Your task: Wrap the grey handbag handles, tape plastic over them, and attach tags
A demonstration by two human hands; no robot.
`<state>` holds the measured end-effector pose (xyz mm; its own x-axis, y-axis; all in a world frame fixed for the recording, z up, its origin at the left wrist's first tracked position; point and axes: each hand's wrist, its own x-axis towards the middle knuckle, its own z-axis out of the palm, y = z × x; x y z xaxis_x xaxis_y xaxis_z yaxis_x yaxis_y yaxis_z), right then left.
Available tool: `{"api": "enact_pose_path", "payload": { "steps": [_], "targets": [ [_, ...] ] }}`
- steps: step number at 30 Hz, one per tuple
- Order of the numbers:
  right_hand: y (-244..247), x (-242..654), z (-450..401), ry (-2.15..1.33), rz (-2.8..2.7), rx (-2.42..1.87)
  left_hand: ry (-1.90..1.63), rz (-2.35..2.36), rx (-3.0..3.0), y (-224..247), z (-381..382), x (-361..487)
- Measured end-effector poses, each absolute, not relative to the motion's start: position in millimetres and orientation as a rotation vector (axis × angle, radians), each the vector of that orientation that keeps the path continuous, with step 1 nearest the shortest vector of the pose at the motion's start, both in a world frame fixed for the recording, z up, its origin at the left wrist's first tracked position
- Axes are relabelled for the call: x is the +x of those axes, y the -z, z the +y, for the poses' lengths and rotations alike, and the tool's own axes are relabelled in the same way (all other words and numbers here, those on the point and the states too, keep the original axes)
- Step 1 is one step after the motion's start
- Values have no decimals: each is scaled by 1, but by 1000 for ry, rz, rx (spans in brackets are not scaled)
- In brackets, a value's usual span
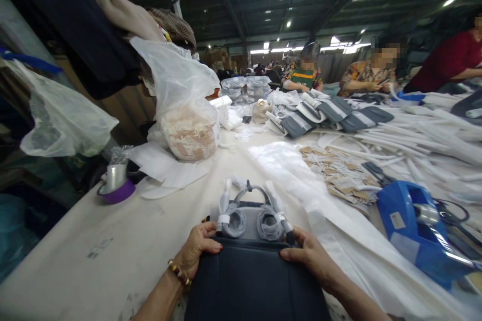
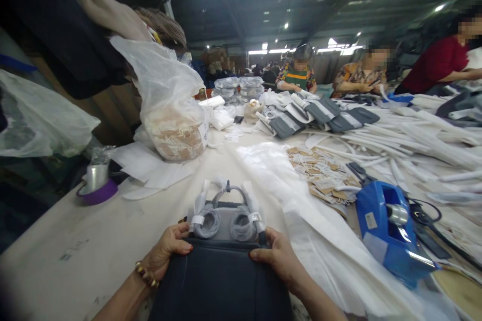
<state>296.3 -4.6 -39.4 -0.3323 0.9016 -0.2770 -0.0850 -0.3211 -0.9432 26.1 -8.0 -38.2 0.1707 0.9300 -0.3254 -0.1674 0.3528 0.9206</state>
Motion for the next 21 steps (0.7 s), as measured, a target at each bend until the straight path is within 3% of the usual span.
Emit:
{"api": "enact_pose_path", "payload": {
  "steps": [9, 13, 21],
  "targets": [
    [53, 291, 2, -1453, -1349, -1390, -956, 1683, 1536, 7, -32, 50],
    [52, 289, 4, -1417, -1382, -1406, -435, 1841, 2282, -11, -6, 107],
    [36, 283, 1, -1367, -1318, -1547, 125, 1875, 2148, 17, 98, 132]
  ]
}}
